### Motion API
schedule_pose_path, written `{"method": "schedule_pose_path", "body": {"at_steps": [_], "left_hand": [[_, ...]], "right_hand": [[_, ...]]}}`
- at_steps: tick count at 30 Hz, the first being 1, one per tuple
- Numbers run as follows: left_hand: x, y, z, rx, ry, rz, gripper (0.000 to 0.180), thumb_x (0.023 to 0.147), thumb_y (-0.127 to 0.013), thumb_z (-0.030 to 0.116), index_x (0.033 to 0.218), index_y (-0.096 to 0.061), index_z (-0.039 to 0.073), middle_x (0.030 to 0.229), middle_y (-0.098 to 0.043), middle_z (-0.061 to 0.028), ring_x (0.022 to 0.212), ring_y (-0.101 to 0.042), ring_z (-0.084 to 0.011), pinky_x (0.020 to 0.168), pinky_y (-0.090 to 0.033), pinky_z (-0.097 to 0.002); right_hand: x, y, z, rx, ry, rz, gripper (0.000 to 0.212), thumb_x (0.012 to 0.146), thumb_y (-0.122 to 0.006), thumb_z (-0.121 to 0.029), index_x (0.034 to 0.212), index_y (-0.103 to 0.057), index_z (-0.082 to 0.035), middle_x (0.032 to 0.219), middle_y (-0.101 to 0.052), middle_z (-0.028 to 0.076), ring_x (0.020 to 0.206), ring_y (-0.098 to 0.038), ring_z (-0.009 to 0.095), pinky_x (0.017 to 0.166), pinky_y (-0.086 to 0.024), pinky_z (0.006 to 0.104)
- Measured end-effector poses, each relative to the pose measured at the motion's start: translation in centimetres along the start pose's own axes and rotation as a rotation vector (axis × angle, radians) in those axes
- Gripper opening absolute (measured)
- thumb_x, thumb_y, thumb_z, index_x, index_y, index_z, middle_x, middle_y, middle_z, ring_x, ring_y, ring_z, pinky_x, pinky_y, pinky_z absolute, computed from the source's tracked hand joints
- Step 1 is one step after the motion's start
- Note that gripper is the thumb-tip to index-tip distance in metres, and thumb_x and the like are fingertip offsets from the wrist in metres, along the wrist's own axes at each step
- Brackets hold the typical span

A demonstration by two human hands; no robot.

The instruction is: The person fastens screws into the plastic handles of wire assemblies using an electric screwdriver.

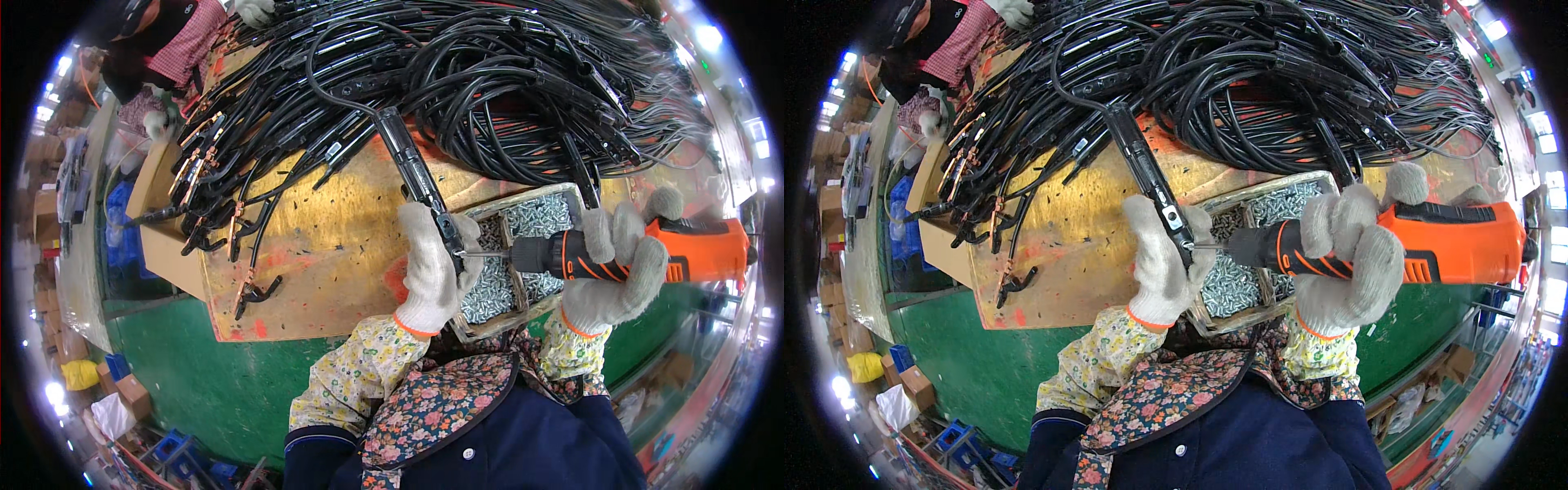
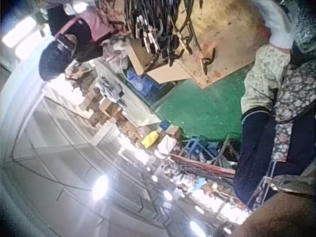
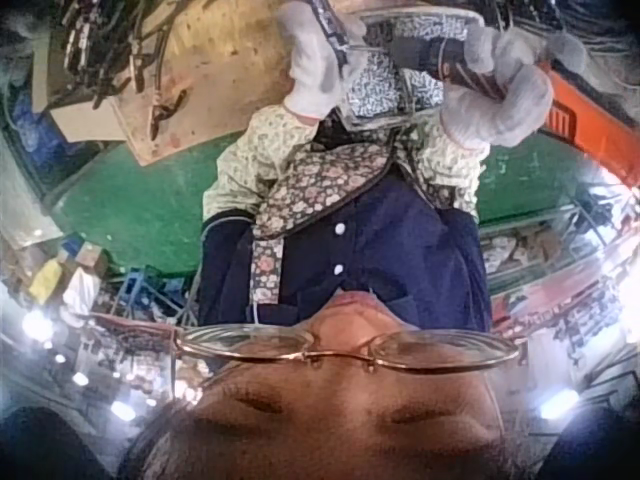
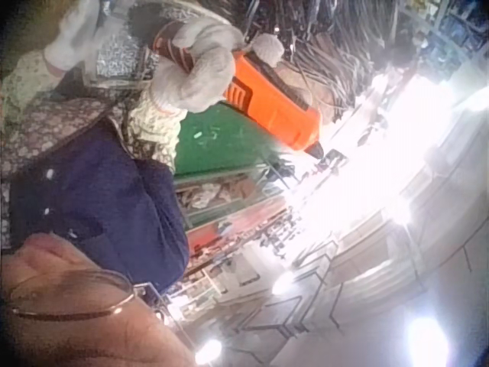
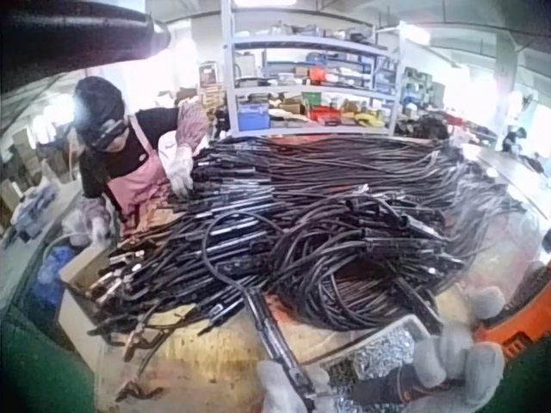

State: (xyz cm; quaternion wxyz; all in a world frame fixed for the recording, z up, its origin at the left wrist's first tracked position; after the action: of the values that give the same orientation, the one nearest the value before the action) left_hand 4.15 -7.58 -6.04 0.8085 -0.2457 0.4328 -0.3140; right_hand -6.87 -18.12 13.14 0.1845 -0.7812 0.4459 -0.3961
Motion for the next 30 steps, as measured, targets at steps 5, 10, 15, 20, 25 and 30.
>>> {"method": "schedule_pose_path", "body": {"at_steps": [5,10,15,20,25,30], "left_hand": [[-0.2,0.2,-0.2,0.078,0.011,0.046,0.081,0.078,-0.035,0.088,0.074,-0.058,0.01,0.055,-0.048,0.0025,0.039,-0.04,-0.0105,0.036,-0.029,-0.0217],[-0.1,0.3,0.0,0.085,-0.021,-0.034,0.08,0.079,-0.034,0.087,0.078,-0.06,0.011,0.059,-0.051,0.0027,0.044,-0.044,-0.0101,0.039,-0.032,-0.0211],[-0.3,0.6,-0.4,0.075,0.062,0.099,0.079,0.078,-0.036,0.087,0.076,-0.059,0.012,0.06,-0.051,0.003,0.046,-0.044,-0.0091,0.04,-0.033,-0.0216],[0.0,1.2,-0.5,-0.064,0.098,0.14,0.077,0.078,-0.041,0.086,0.074,-0.058,0.011,0.055,-0.049,0.0015,0.04,-0.043,-0.0106,0.037,-0.031,-0.0216],[0.0,0.6,-0.3,0.004,0.081,0.066,0.076,0.08,-0.04,0.084,0.077,-0.057,0.01,0.064,-0.053,0.0002,0.045,-0.046,-0.0111,0.04,-0.036,-0.0209],[-1.1,2.0,0.2,0.093,0.052,0.316,0.071,0.083,-0.042,0.08,0.073,-0.056,0.011,0.06,-0.05,0.0009,0.042,-0.043,-0.0094,0.038,-0.032,-0.0217]], "right_hand": [[-0.8,-1.9,0.3,-0.185,0.015,0.005,0.063,0.086,-0.068,-0.013,0.14,-0.037,-0.003,0.065,-0.046,-0.001,0.052,-0.04,0.011,0.05,-0.038,0.0261],[-0.2,-4.3,0.3,-0.335,-0.023,-0.098,0.031,0.082,-0.074,-0.012,0.101,-0.049,-0.007,0.064,-0.055,0.003,0.056,-0.055,0.019,0.053,-0.048,0.0344],[-0.1,-4.8,0.8,-0.594,-0.18,-0.342,0.017,0.081,-0.068,-0.004,0.081,-0.052,-0.009,0.064,-0.058,0.005,0.051,-0.057,0.021,0.051,-0.05,0.0355],[0.0,-4.5,2.7,-0.221,-0.196,-0.195,0.021,0.079,-0.069,-0.005,0.085,-0.05,-0.011,0.064,-0.056,0.006,0.056,-0.056,0.023,0.055,-0.05,0.0381],[0.2,-5.7,2.2,-0.398,-0.126,-0.278,0.036,0.082,-0.056,-0.001,0.116,-0.043,0.001,0.074,-0.05,0.007,0.053,-0.046,0.016,0.051,-0.043,0.0298],[0.2,-5.4,-0.5,-0.321,-0.083,-0.394,0.047,0.084,-0.058,-0.002,0.127,-0.04,-0.004,0.069,-0.048,0.004,0.053,-0.046,0.015,0.049,-0.042,0.0271]]}}
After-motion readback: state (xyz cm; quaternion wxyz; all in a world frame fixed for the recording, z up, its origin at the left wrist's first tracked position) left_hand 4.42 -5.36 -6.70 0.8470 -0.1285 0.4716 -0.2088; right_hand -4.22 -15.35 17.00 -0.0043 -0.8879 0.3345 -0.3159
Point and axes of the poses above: each hand's wrist, its own x-axis towards the middle knuckle, its own y-axis out of the back of the hand, z = x × y, the point moved 10 cm from there along x, towards the middle knuckle
